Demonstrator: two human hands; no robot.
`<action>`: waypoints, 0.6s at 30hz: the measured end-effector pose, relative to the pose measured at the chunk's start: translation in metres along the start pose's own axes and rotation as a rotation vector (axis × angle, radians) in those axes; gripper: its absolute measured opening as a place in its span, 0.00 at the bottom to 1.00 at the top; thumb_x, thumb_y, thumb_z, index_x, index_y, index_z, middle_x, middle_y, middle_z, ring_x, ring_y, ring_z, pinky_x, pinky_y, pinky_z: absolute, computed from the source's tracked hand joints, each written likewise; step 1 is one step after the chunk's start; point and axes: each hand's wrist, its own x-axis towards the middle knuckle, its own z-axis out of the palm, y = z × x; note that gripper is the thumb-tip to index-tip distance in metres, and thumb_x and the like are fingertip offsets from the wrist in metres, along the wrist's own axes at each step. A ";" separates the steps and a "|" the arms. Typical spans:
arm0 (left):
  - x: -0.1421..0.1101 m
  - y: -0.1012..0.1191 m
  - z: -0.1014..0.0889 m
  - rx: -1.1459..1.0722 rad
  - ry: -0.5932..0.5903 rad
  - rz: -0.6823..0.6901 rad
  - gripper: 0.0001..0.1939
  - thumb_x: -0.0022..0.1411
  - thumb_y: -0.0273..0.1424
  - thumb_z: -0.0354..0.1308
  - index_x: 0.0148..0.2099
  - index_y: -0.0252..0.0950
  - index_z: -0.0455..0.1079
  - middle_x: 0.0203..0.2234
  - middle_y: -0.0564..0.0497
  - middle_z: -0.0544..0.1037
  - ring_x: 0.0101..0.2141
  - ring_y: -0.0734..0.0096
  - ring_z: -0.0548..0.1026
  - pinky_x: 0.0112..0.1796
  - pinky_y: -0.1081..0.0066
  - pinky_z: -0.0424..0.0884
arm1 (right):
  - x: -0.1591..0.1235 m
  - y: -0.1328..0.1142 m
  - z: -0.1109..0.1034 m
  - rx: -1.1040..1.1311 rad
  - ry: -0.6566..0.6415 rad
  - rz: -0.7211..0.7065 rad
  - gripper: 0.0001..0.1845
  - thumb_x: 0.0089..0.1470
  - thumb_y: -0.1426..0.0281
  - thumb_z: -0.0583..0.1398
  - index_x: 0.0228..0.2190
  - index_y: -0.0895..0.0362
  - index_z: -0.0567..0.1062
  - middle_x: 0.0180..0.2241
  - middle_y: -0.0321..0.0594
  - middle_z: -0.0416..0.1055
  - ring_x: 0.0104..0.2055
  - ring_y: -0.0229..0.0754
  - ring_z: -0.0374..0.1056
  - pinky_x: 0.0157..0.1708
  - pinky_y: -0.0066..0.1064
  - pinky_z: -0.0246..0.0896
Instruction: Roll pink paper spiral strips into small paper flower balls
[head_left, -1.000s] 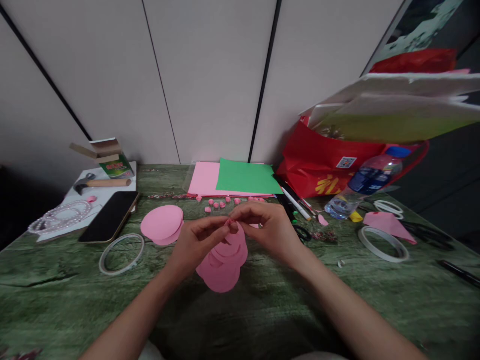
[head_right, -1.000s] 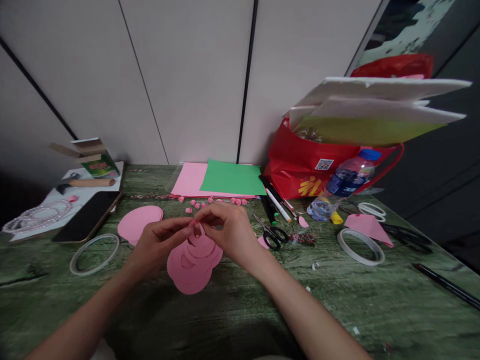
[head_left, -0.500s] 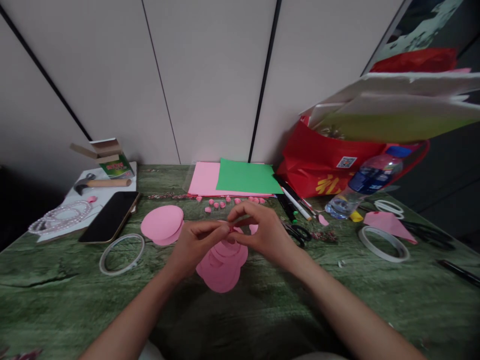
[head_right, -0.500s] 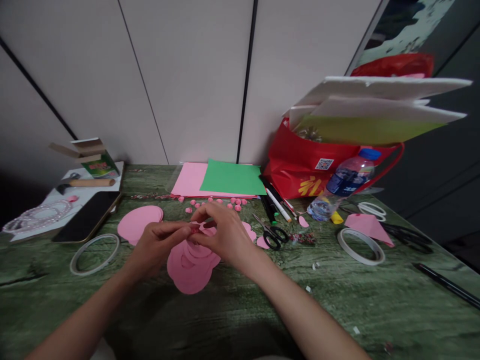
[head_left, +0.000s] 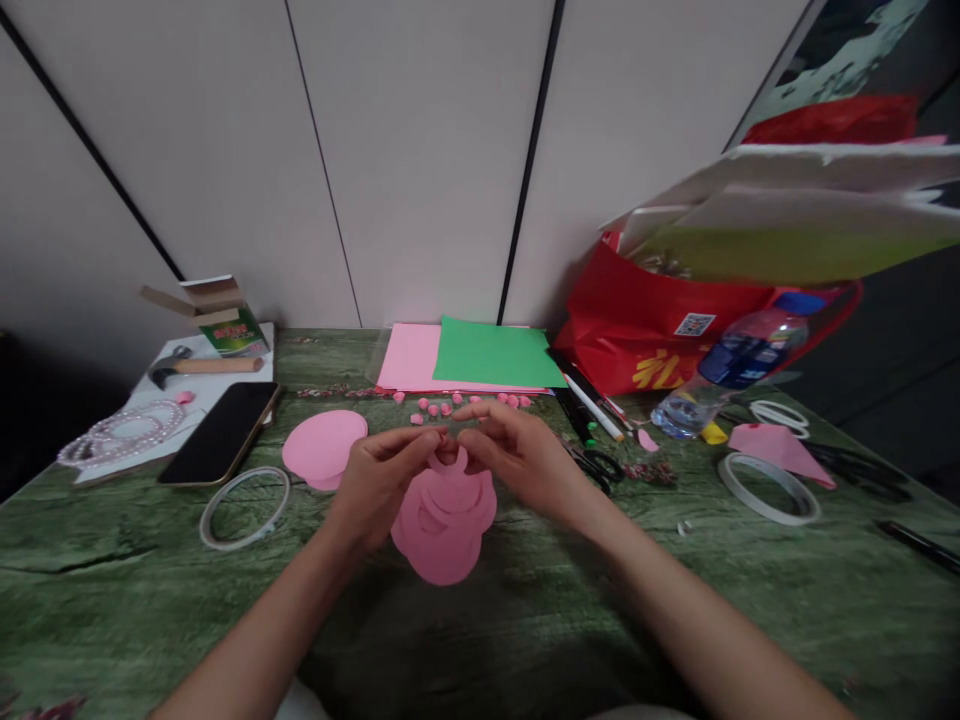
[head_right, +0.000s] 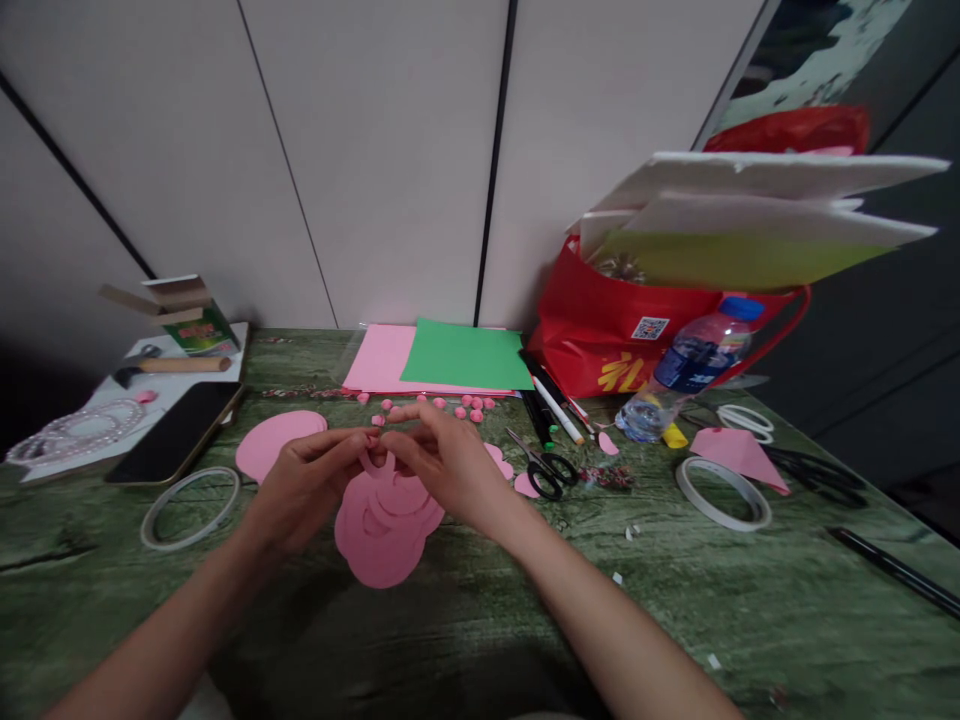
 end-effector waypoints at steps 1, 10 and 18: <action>0.000 0.001 0.000 -0.033 0.010 -0.008 0.06 0.47 0.31 0.64 0.28 0.34 0.77 0.23 0.50 0.79 0.27 0.71 0.74 0.34 0.70 0.70 | 0.000 0.000 0.000 0.008 -0.013 0.020 0.15 0.51 0.66 0.58 0.41 0.55 0.66 0.26 0.36 0.72 0.27 0.36 0.70 0.28 0.30 0.67; 0.002 -0.001 0.001 0.011 0.036 0.005 0.06 0.48 0.32 0.63 0.30 0.34 0.77 0.25 0.50 0.79 0.30 0.71 0.74 0.35 0.71 0.69 | -0.001 0.001 -0.001 -0.015 0.037 0.032 0.20 0.43 0.73 0.62 0.41 0.56 0.65 0.24 0.33 0.70 0.26 0.36 0.69 0.28 0.28 0.65; 0.000 -0.004 0.000 0.223 0.071 0.044 0.11 0.47 0.32 0.64 0.35 0.34 0.76 0.27 0.49 0.80 0.28 0.69 0.76 0.34 0.69 0.72 | 0.001 -0.003 -0.006 0.124 0.118 0.028 0.14 0.46 0.72 0.59 0.37 0.56 0.64 0.25 0.33 0.69 0.25 0.36 0.70 0.27 0.30 0.67</action>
